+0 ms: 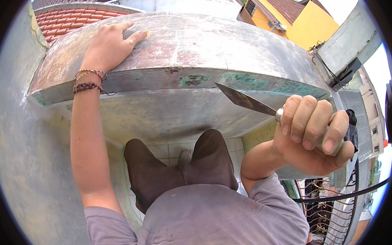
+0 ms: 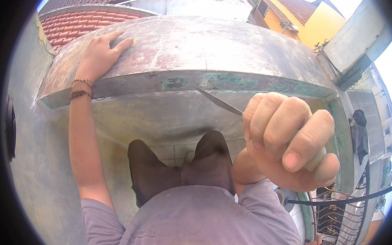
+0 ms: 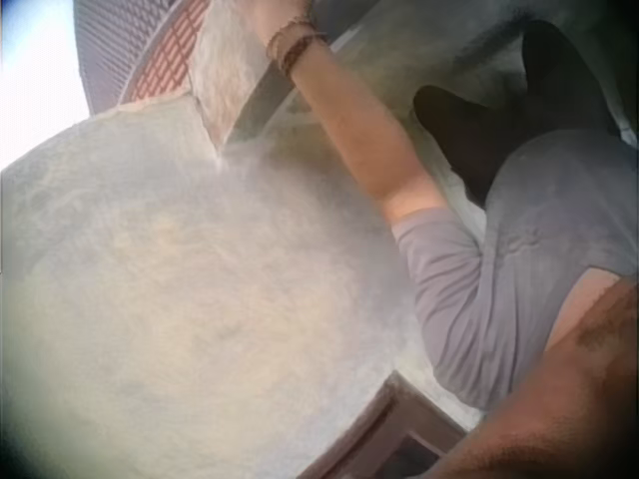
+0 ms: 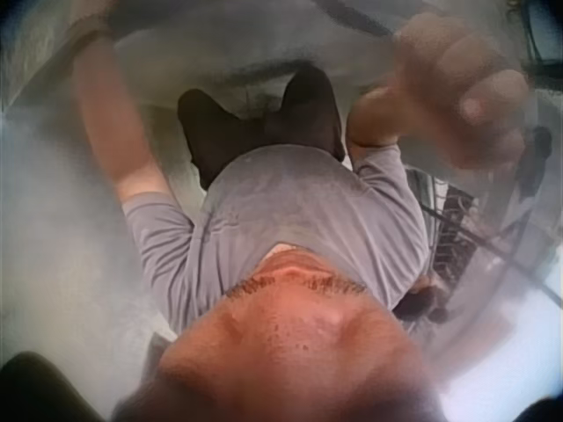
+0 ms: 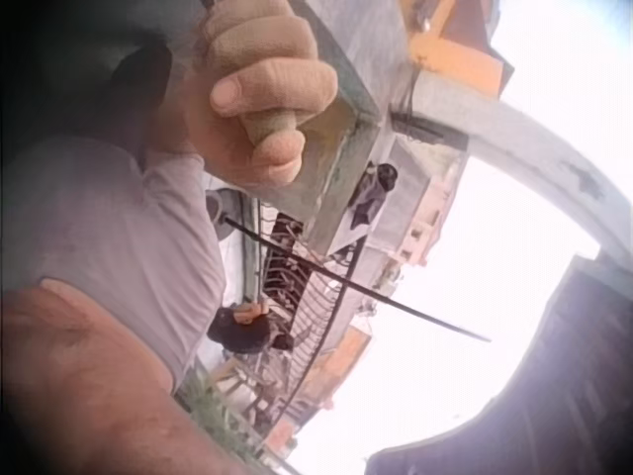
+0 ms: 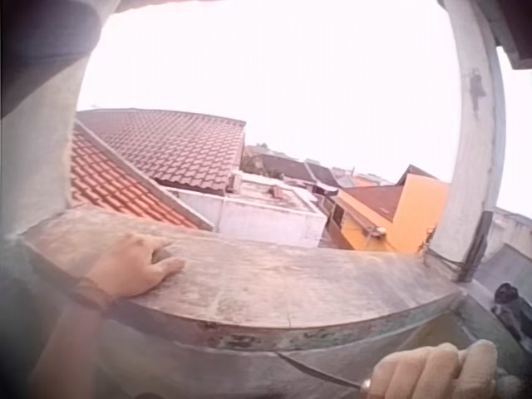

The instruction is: The person carries a blue plastic stool and a scraper to a balcony, places the stool, and scrapes old paint from a concrete ledge. The person repeatedly scrapes along the ledge surface, removing flakes of paint.

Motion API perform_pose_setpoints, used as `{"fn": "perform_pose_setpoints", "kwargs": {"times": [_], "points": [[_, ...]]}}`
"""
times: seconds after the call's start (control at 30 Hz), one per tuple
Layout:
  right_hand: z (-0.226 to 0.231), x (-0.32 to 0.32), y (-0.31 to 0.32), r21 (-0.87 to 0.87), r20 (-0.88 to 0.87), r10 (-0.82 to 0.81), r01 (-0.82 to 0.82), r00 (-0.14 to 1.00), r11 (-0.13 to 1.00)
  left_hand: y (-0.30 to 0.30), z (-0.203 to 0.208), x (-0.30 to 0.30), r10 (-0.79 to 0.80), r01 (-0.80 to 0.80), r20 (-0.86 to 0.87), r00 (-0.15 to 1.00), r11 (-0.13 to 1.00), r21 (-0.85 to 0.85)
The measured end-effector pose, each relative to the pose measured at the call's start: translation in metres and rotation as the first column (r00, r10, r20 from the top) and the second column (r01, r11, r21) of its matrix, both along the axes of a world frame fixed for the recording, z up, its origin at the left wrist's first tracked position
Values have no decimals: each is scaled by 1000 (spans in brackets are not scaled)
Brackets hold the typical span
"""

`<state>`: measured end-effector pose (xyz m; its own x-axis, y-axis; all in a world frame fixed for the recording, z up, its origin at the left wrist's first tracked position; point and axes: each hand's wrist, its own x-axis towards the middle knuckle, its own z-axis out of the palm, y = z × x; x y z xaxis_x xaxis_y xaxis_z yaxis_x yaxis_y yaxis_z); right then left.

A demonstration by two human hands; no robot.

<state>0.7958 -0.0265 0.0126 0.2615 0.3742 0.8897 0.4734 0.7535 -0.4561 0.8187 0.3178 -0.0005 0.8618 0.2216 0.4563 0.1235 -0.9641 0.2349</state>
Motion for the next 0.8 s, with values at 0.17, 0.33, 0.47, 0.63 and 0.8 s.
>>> {"fn": "perform_pose_setpoints", "kwargs": {"times": [0.17, 0.33, 0.47, 0.63, 0.8], "points": [[11, 11, 9, -163, 52, -44, 51, 998, 985, 3, 1, -4, 38, -38, -15, 999, 999, -6], [17, -9, 14, -4, 147, -60, 61, 987, 998, 4, 2, -5, 11, -11, 7, 1000, 1000, 16], [-1, 6, 41, -113, 117, -160, 173, 980, 978, 5, 0, -4, 14, -13, 16, 1000, 1000, -10], [9, -4, 29, 18, 274, -201, 204, 940, 979, 5, -1, -2, -14, 13, 50, 999, 1000, 24], [13, -9, 24, 7, 247, -193, 197, 950, 980, 5, -2, -3, 27, -27, 16, 1000, 1000, 8]]}}
